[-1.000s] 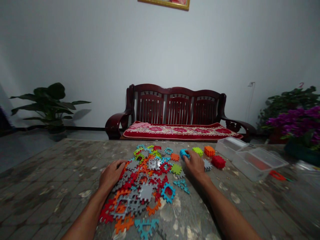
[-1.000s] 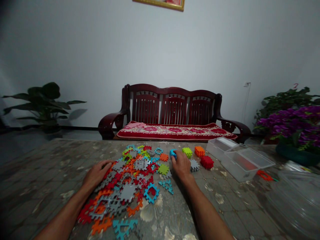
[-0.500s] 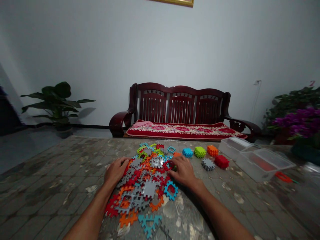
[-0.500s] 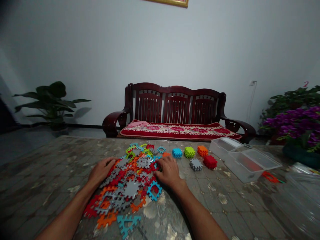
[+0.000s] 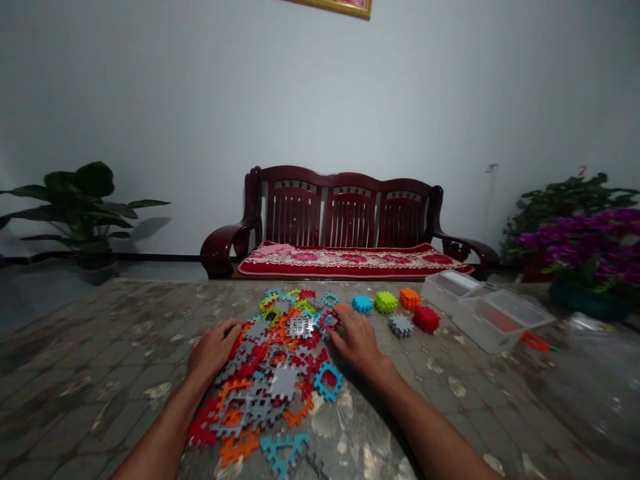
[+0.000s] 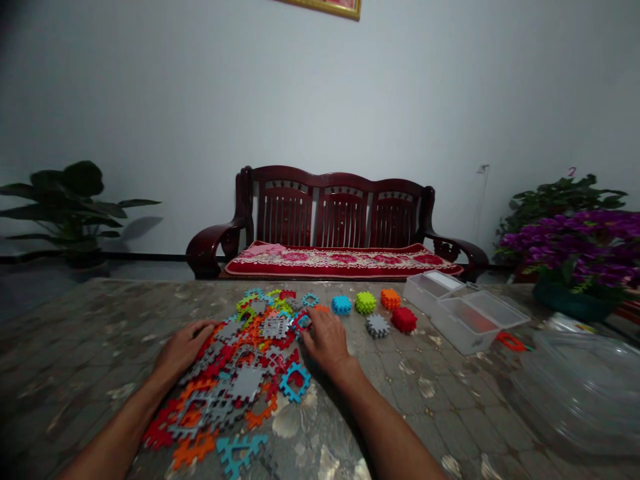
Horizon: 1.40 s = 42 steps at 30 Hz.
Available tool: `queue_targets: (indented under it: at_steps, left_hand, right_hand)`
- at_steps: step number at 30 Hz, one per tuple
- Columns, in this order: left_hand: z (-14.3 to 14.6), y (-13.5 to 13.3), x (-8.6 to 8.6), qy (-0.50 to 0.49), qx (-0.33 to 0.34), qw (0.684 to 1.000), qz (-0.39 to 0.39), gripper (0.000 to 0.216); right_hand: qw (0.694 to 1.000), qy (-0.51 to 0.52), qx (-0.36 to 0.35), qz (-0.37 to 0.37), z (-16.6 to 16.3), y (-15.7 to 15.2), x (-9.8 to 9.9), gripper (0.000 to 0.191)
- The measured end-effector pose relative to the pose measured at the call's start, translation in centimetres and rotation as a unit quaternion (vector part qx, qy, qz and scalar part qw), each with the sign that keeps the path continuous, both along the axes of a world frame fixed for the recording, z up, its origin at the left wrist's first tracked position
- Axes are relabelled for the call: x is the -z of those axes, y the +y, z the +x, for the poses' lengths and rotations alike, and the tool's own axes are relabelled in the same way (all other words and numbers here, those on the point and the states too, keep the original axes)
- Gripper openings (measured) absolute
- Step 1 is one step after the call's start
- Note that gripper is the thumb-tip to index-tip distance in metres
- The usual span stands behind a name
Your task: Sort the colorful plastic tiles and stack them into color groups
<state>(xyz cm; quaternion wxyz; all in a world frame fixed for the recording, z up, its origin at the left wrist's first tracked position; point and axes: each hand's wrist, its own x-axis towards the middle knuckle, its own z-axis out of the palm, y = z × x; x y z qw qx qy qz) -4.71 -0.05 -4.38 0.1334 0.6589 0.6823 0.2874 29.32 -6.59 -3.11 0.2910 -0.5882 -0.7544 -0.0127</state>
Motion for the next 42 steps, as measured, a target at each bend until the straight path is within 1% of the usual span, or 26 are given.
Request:
queue_targets:
  at_steps: [2,4,7,10,14,18,21,25,31,33,35,38,40,42]
  left_hand:
    - [-0.2,0.2,0.1,0.002,-0.001,1.000,-0.007,0.041]
    - [-0.3,0.4,0.3,0.004,-0.001,1.000,-0.012,0.042]
    - [-0.4,0.7,0.5,0.000,0.003,1.000,-0.010,0.043]
    - [-0.5,0.9,0.7,-0.005,0.008,1.000,-0.009,0.044]
    - [-0.7,1.0,0.9,0.004,0.000,1.000,-0.025,0.047]
    - [-1.1,1.3,1.4,-0.001,0.004,1.000,-0.013,0.047]
    - [-1.4,1.6,1.8,-0.014,0.010,1.000,0.003,0.044]
    - [-1.4,1.7,1.9,-0.011,0.002,1.000,0.005,0.044]
    - [-1.5,1.8,1.9,-0.009,0.006,1.000,-0.002,0.044]
    - [-1.6,1.9,1.9,-0.005,0.012,1.000,-0.013,0.045]
    - [-1.6,1.9,1.8,-0.002,0.013,1.000,-0.018,0.047]
    - [-1.5,1.9,1.7,-0.002,0.006,1.000,-0.017,0.046]
    - [-1.5,1.8,1.6,-0.004,0.002,1.000,-0.012,0.045]
    - [-1.4,1.7,1.5,-0.005,-0.001,1.000,-0.007,0.044]
  right_hand:
    - [0.999,0.029,0.009,0.020,1.1,0.1,-0.4,0.050]
    - [0.997,0.060,0.042,0.036,2.8,0.3,-0.9,0.050]
    - [0.985,0.101,0.127,0.051,6.7,0.4,-1.8,0.051]
    - [0.967,0.118,0.217,0.061,11.2,-0.2,-2.0,0.056]
    - [0.954,0.099,0.276,0.067,16.3,-1.8,-1.9,0.058]
    - [0.946,0.065,0.316,0.044,19.4,-3.0,-1.7,0.059]
    - [0.941,0.052,0.334,0.029,20.4,-3.5,-1.4,0.061]
    - [0.935,0.043,0.351,0.021,20.7,-3.6,-0.7,0.060]
    - [0.936,0.063,0.347,0.010,20.9,-3.2,0.1,0.061]
    - [0.932,0.075,0.354,0.002,21.0,-3.1,0.3,0.066]
    - [0.922,0.095,0.374,-0.013,21.1,-3.2,0.4,0.080]
    - [0.903,0.115,0.409,-0.060,21.0,-3.4,0.6,0.099]
    - [0.894,0.106,0.425,-0.092,20.7,-3.6,0.7,0.104]
    - [0.891,0.079,0.435,-0.106,20.3,-3.7,0.6,0.105]
